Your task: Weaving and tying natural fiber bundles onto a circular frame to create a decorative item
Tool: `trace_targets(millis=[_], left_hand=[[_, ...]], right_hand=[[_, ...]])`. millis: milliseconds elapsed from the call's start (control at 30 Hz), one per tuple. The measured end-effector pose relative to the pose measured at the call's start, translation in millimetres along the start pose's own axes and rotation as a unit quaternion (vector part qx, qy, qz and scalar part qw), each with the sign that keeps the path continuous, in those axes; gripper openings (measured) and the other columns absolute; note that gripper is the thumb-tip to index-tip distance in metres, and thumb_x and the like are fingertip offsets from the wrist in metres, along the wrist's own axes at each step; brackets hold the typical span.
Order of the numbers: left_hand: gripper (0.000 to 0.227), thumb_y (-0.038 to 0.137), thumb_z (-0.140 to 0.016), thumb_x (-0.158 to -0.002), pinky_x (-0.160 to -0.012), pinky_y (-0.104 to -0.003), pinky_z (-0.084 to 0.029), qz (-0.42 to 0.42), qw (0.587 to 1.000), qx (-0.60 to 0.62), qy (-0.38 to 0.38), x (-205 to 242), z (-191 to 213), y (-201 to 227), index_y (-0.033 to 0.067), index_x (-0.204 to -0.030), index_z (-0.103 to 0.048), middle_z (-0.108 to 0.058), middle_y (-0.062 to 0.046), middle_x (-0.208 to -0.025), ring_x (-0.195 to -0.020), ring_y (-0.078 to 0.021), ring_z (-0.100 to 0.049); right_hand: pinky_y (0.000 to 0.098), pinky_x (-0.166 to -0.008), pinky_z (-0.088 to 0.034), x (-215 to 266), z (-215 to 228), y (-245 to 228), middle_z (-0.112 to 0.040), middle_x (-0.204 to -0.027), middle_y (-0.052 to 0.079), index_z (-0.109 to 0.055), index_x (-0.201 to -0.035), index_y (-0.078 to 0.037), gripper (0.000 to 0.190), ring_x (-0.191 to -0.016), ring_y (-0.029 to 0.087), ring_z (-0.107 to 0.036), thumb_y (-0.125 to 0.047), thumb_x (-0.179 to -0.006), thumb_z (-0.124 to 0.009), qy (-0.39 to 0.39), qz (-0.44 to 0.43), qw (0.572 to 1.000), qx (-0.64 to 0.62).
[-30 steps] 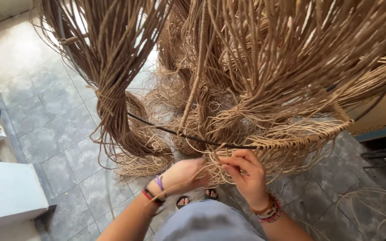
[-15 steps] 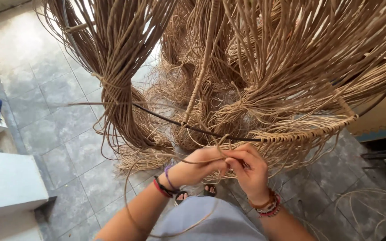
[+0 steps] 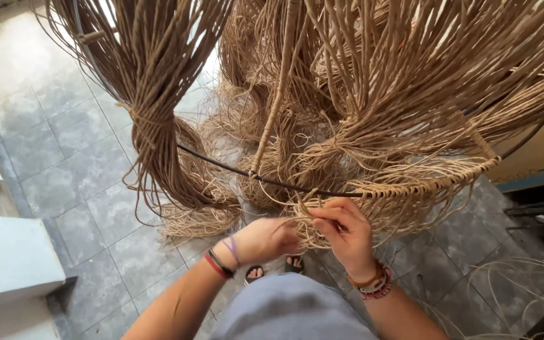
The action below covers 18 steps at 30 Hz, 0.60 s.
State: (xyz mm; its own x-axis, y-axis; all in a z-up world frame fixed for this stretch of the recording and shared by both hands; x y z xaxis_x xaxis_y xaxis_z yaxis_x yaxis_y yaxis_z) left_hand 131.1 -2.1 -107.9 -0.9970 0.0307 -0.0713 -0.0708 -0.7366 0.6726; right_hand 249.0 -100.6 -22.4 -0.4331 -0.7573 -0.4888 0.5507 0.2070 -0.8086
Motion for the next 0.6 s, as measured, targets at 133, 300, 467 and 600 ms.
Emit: trace_targets(millis=[133, 300, 467, 600], left_hand=[[0.036, 0.037, -0.041, -0.109, -0.082, -0.034, -0.046, -0.069, 0.948, 0.303, 0.071, -12.4, 69.1, 52.1, 0.0048, -0.107, -0.057, -0.056, -0.005, -0.096, -0.087, -0.0201, -0.051], [0.022, 0.021, -0.063, -0.103, -0.058, -0.035, -0.058, 0.047, 0.977, -0.105, -0.177, 11.6, -14.2, -9.5, 0.0077, -0.086, -0.065, -0.065, -0.002, -0.073, -0.062, -0.0200, -0.064], [0.033, 0.035, -0.044, -0.108, -0.080, -0.038, -0.055, -0.051, 0.966, 0.247, 0.059, -9.3, 64.9, 49.6, 0.0047, -0.111, -0.057, -0.064, -0.011, -0.102, -0.088, -0.0245, -0.063], [0.068, 0.051, -0.015, -0.105, -0.050, -0.042, -0.041, 0.158, 0.985, -0.009, -0.066, 26.9, -9.0, -24.9, 0.0111, -0.061, -0.050, -0.058, -0.003, -0.063, -0.053, -0.0244, -0.049]], right_hand=[[0.0276, -0.078, -0.054, 0.7, -1.8, -4.1, -0.065, -0.095, 0.004, -0.077, -0.109, -0.009, 0.019, -0.088, 0.017, -0.065, -0.020, -0.097, -0.068, -0.017, -0.005, 1.000, -0.016], [0.0257, -0.076, -0.056, -1.2, -0.5, -3.3, -0.066, -0.091, 0.004, -0.077, -0.100, -0.006, 0.017, -0.086, 0.016, -0.065, -0.020, -0.094, -0.071, -0.007, -0.013, 1.000, -0.023], [0.0265, -0.069, -0.052, 2.9, -4.5, -4.7, -0.069, -0.084, 0.002, -0.075, -0.101, -0.007, 0.021, -0.076, 0.014, -0.065, -0.026, -0.095, -0.069, -0.012, -0.002, 1.000, -0.012], [0.0204, -0.058, -0.045, 13.3, -0.3, 13.4, -0.068, -0.083, 0.001, -0.075, -0.102, -0.007, 0.020, -0.067, 0.008, -0.057, -0.025, -0.096, -0.069, 0.007, -0.043, 0.997, -0.065]])
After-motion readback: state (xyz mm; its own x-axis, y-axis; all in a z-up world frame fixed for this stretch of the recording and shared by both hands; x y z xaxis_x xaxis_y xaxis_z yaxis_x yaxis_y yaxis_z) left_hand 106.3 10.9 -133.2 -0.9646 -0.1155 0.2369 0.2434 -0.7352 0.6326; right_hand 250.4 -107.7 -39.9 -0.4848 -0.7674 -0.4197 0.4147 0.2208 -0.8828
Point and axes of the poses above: each hand's wrist, its own x-axis away from the middle knuckle, its own z-axis out of the back of the hand, y = z × x, the point moved 6 cm from there along -x, towards the middle knuckle
